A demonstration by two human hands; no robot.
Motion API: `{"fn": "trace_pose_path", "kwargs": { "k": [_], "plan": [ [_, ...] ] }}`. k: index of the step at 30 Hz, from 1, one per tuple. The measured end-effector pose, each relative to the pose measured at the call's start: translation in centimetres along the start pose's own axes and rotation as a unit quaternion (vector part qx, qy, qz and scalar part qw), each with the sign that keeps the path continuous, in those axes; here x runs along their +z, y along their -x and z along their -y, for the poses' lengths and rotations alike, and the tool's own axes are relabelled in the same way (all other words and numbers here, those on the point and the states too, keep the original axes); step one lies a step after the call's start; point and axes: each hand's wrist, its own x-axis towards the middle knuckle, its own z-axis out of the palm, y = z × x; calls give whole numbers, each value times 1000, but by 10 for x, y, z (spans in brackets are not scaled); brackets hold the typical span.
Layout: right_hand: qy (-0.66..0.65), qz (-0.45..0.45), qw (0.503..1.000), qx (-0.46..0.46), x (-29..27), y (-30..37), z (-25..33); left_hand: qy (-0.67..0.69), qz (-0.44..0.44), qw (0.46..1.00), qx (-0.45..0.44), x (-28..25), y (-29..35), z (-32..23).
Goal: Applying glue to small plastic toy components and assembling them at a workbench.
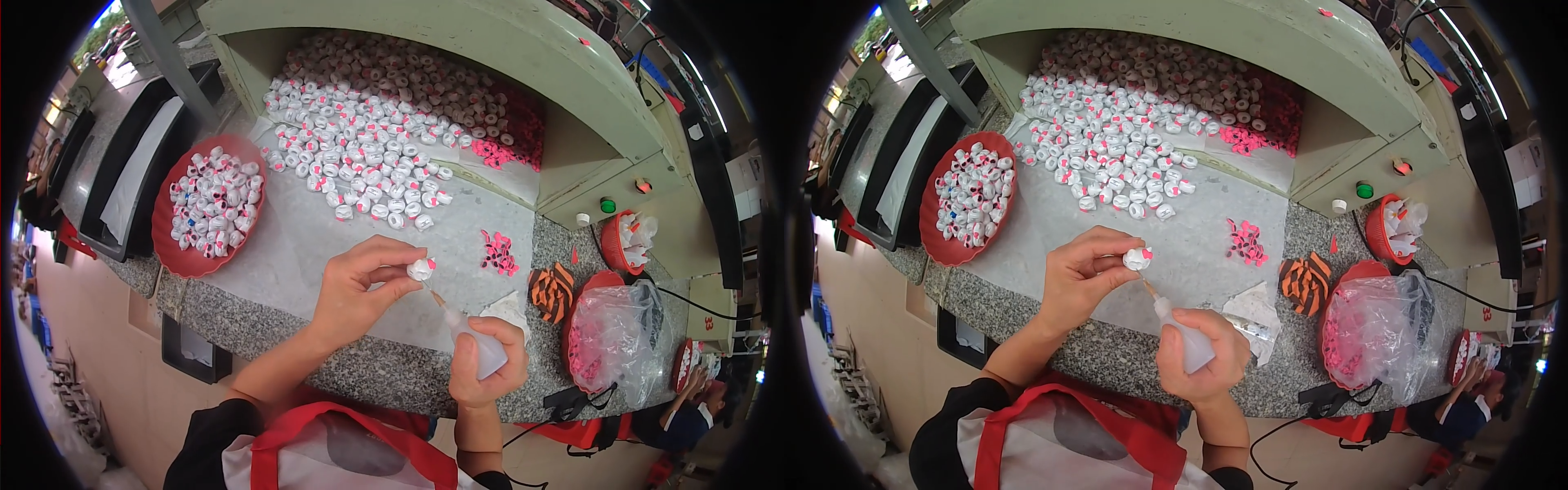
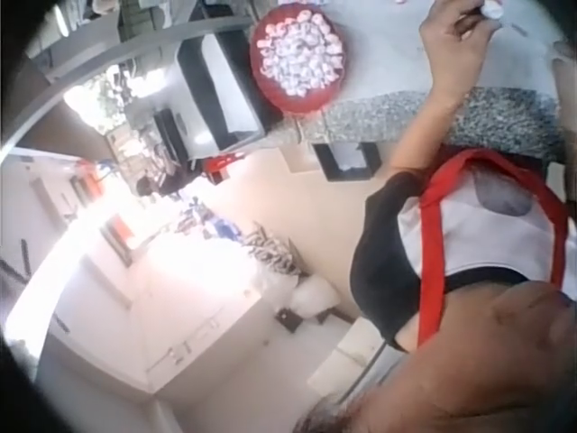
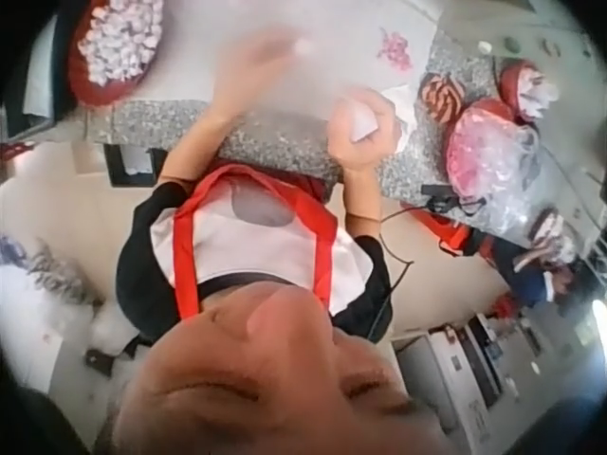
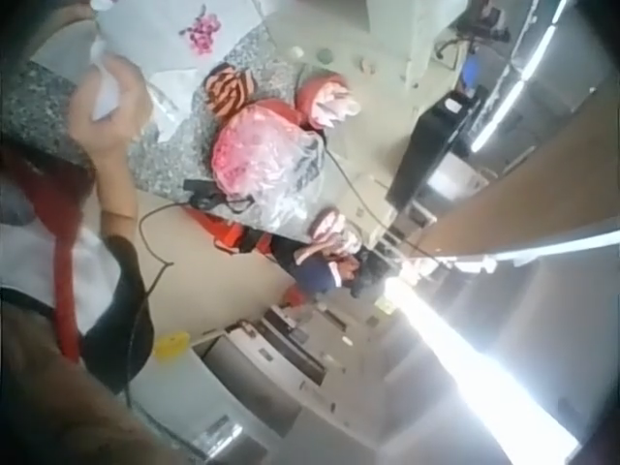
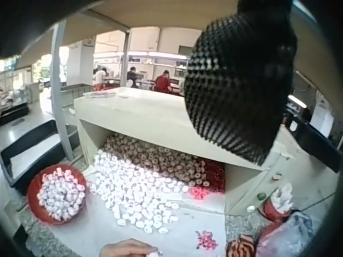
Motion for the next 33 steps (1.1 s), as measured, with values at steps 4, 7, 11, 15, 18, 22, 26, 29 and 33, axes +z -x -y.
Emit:
{"fn": "trace_pose_path", "kwargs": {
  "k": [4, 7, 11, 15, 18, 22, 26, 29, 33],
  "plan": [
    [-8, -28, 999, 18, 1, 1, -1, 47, -3, 999, -26, 2, -1, 0],
    [-18, -35, 999, 19, -1, 2, -1, 107, -4, 987, -120, 0, -3, -5],
    [-15, -29, 999, 10, -1, 2, -1, 117, 0, 982, -145, -3, -4, -2],
    [-11, -19, 1000, 15, -3, 3, 1, 143, 9, 978, -150, -2, -4, -2],
    [-16, -33, 999, 19, -2, 2, -1, 147, 6, 976, -157, -3, -5, -2],
    [7, -38, 999, 2, -2, 0, -1, 161, 4, 975, -152, -6, -5, -1],
    [6, -15, 1000, 13, -4, -1, 2, 160, 3, 975, -155, -5, -5, -1],
    [-8, -25, 999, 19, -3, -1, 2, 161, 9, 973, -163, -3, -5, -1],
    [52, -55, 997, -3, -11, -11, -5, 140, 19, 977, -158, -6, -6, 1]
  ]
}}
